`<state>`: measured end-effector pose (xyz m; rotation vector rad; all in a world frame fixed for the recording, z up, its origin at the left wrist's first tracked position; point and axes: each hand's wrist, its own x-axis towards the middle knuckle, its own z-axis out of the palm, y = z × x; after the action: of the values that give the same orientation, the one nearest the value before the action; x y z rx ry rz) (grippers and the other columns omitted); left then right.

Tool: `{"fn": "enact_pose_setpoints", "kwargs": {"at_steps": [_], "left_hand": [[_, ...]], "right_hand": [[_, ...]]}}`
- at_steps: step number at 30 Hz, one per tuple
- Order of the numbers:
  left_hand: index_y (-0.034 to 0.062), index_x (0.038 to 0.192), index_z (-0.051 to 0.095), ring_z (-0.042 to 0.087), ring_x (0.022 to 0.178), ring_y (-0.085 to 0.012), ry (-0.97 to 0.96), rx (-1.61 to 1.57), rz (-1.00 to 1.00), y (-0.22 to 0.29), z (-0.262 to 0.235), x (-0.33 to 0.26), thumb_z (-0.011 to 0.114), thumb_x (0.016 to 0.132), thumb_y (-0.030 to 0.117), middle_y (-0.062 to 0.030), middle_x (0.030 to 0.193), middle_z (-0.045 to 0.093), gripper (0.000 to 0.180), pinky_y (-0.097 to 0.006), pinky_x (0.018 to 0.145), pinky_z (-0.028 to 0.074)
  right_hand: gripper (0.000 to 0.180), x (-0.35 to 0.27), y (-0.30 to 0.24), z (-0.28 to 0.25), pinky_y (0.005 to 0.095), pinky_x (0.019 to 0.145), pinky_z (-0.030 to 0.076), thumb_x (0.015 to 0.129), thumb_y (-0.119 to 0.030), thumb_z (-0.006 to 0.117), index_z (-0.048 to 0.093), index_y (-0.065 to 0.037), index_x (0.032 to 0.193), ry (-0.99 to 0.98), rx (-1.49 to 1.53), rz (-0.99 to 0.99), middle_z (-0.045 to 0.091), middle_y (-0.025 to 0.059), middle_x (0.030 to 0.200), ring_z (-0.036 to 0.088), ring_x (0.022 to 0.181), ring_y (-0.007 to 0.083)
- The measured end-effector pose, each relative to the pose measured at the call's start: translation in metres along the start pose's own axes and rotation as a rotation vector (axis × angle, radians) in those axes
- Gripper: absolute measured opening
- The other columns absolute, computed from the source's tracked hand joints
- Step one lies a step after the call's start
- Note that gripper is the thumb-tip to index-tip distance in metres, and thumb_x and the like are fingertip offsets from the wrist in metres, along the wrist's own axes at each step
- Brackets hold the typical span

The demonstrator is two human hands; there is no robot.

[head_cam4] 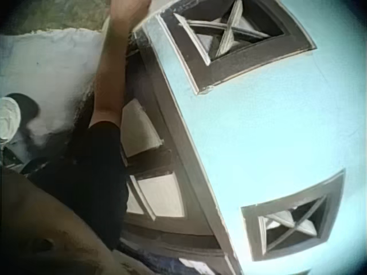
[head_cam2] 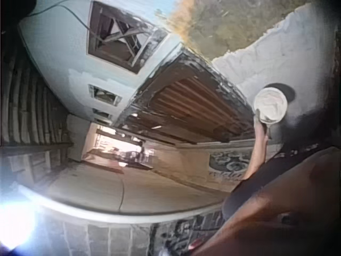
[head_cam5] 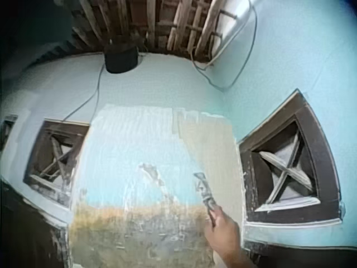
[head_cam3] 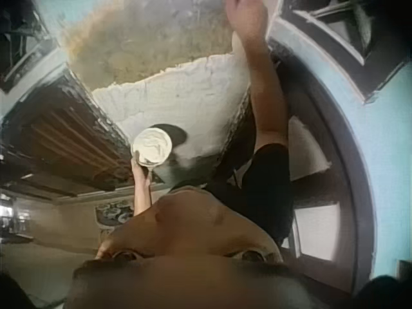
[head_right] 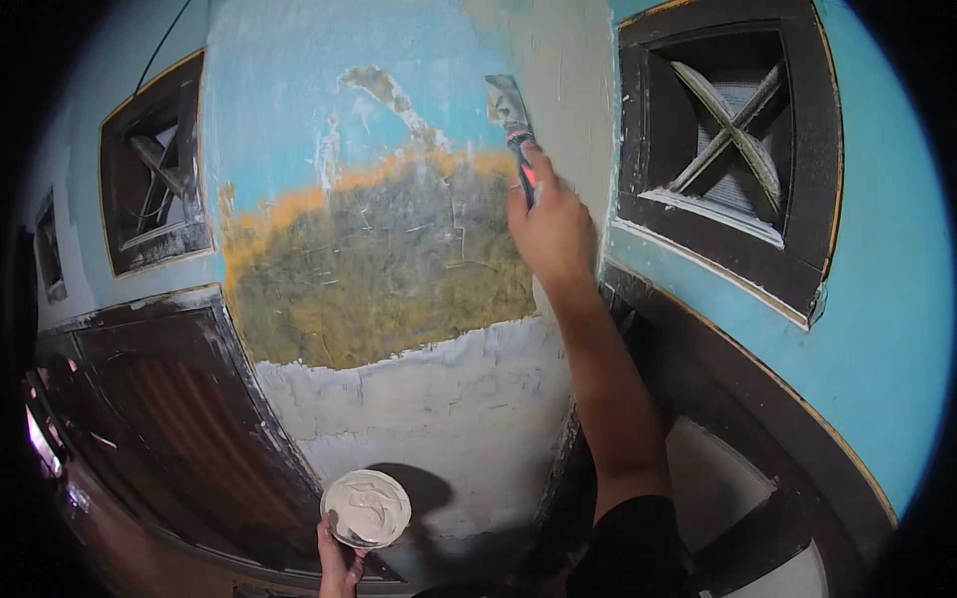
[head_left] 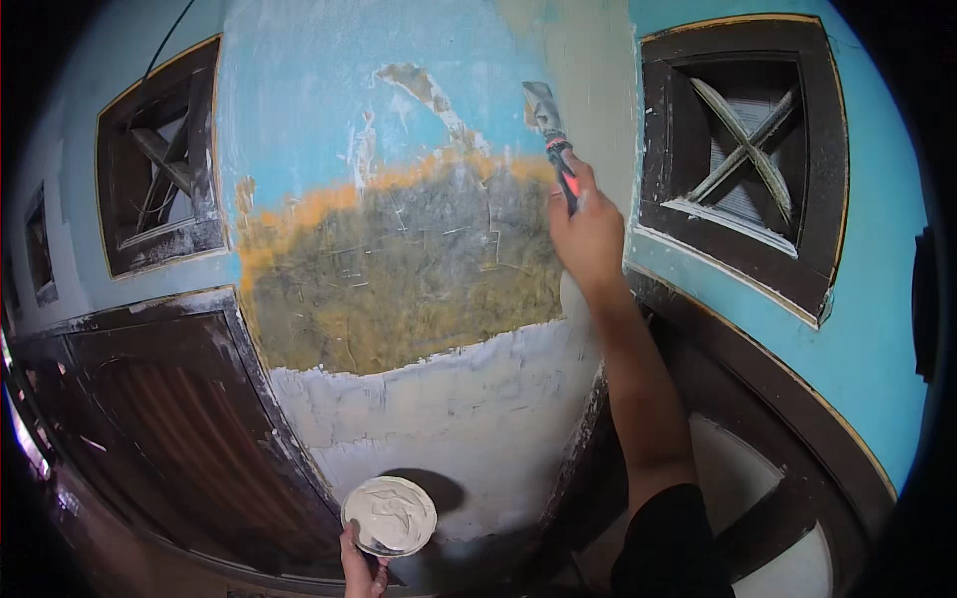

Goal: The person applies wall putty to an interior wall using a putty knife, scooping the material from a container and spreading it onto the wall surface.

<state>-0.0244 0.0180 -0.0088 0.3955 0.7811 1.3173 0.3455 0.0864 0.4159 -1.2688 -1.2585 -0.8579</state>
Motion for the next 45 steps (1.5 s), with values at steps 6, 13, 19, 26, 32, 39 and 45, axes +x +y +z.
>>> {"fn": "enact_pose_setpoints", "kwargs": {"at_steps": [6,13,19,26,32,39,45], "left_hand": [[0.0061,0.127,0.053,0.064,0.066,-0.0171,0.016,-0.033,0.014,0.006,0.02,-0.008,0.042,0.098,0.05,-0.0084,0.101,0.066,0.053,-0.027,0.043,0.051],[0.0054,0.132,0.049,0.067,0.088,-0.0195,-0.04,-0.044,0.057,0.003,0.012,-0.013,0.047,0.096,0.051,-0.0093,0.115,0.064,0.058,-0.029,0.055,0.056],[0.0079,0.135,0.048,0.065,0.105,-0.0217,0.008,-0.018,0.059,0.012,0.02,-0.031,0.048,0.095,0.053,-0.008,0.125,0.06,0.06,-0.033,0.066,0.059],[0.0017,0.141,0.043,0.05,0.128,-0.0249,-0.159,0.03,0.125,0.015,0.022,-0.025,0.041,0.101,0.046,-0.0117,0.141,0.051,0.06,-0.04,0.107,0.041],[0.0007,0.144,0.038,0.045,0.133,-0.0252,-0.1,0.022,0.172,0.026,0.033,-0.026,0.041,0.102,0.044,-0.0147,0.143,0.047,0.06,-0.041,0.111,0.035],[-0.0026,0.14,0.04,0.051,0.127,-0.0265,-0.081,0.022,0.29,0.023,0.023,-0.028,0.044,0.102,0.044,-0.0152,0.137,0.052,0.06,-0.04,0.106,0.041],[-0.0049,0.135,0.046,0.056,0.119,-0.0226,-0.065,0.208,0.36,-0.003,0.024,-0.031,0.043,0.104,0.036,-0.015,0.132,0.055,0.052,-0.036,0.101,0.043]], "right_hand": [[0.044,0.131,-0.028,-0.034,0.0556,0.076,0.051,0.094,-0.034,0.052,0.045,-0.012,0.131,0.268,-0.031,-0.092,0.068,0.0263,0.093,0.065,0.088,0.0495],[0.048,0.044,-0.025,0.002,0.0554,0.078,0.051,0.091,-0.031,0.056,0.048,-0.017,0.136,-0.053,-0.161,0.009,0.069,0.022,0.097,0.066,0.086,0.0462],[0.051,-0.153,0.013,0.011,0.0484,0.084,0.051,0.091,-0.02,0.06,0.045,-0.009,0.139,-0.12,0.181,0.107,0.064,0.0216,0.114,0.064,0.097,0.0426],[0.04,-0.319,0.015,0.001,0.0319,0.08,0.048,0.088,-0.006,0.058,0.05,-0.003,0.126,-0.491,0.809,0.407,0.06,0.0086,0.097,0.058,0.084,0.0193],[0.038,-0.307,-0.026,-0.03,0.0373,0.076,0.049,0.083,-0.015,0.067,0.058,-0.008,0.119,-1.017,0.699,0.271,0.066,0.0149,0.089,0.064,0.082,0.0287],[0.032,-0.283,-0.029,-0.045,0.0421,0.075,0.051,0.078,-0.027,0.07,0.067,-0.011,0.105,-1.146,0.362,-0.056,0.067,0.0111,0.091,0.065,0.086,0.0331],[0.029,-0.303,-0.056,-0.032,0.0433,0.075,0.051,0.077,-0.028,0.068,0.066,-0.014,0.102,-1.175,0.311,-0.126,0.065,0.0094,0.089,0.064,0.087,0.0325]]}}
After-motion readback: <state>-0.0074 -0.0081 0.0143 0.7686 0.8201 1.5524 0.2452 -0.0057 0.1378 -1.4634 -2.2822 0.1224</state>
